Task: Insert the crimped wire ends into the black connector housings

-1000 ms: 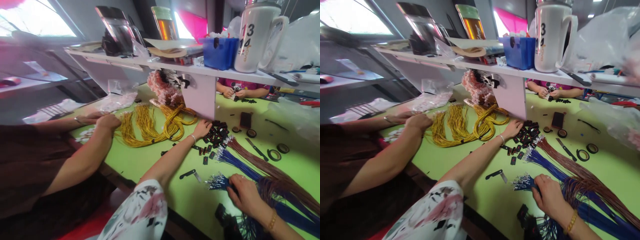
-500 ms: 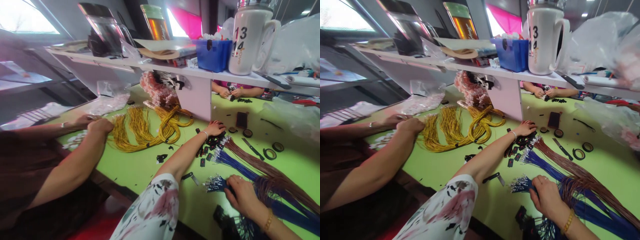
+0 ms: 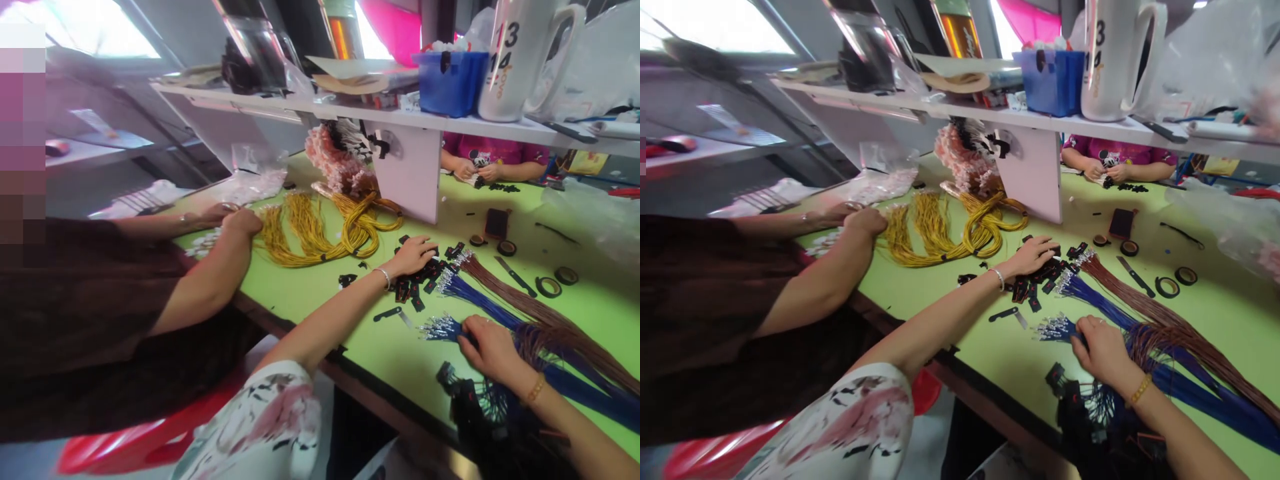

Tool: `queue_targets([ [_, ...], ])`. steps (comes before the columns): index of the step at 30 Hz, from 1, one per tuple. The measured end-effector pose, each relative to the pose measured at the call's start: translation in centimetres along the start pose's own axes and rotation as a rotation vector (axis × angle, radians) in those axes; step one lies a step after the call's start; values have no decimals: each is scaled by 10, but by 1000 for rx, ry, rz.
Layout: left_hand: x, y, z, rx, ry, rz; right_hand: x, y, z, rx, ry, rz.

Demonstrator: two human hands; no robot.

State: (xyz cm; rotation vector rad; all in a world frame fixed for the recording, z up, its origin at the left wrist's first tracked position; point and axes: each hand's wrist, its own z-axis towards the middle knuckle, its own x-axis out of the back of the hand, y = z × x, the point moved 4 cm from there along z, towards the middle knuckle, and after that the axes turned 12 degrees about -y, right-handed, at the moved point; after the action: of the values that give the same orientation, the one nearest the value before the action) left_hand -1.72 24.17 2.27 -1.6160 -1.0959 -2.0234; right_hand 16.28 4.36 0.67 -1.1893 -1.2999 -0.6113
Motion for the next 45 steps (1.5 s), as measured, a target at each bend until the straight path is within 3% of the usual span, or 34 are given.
queue_targets([
  [2,6,14,-18,44,52,-11,2,1,0,8,-9,15],
  [4,5,30,-34,106,22,16,5,2,0,37,-41,43],
  [9,-15,59,-54,246,-58,96,17,11,-1,29,-81,65],
  [15,-31,66,-57,314,-44,68,18,23,1,53,-127,73],
  [22,-33,69,-72,303,74,-88,20,16,0,69,-115,-85],
  [25,-25,70,-82,292,254,-307,23,14,-1,39,-104,-150],
  [28,-24,68,-91,327,397,-755,25,15,-1,47,-99,-123],
  [31,-36,73,-99,379,411,-1261,26,18,-1,101,-80,-32],
  [34,-48,84,-106,425,392,-1591,28,23,-1,123,-58,66],
  [38,-55,98,-115,415,435,-1809,31,31,1,103,-25,142],
  [45,-54,106,-118,322,511,-1955,30,33,6,108,-7,376],
])
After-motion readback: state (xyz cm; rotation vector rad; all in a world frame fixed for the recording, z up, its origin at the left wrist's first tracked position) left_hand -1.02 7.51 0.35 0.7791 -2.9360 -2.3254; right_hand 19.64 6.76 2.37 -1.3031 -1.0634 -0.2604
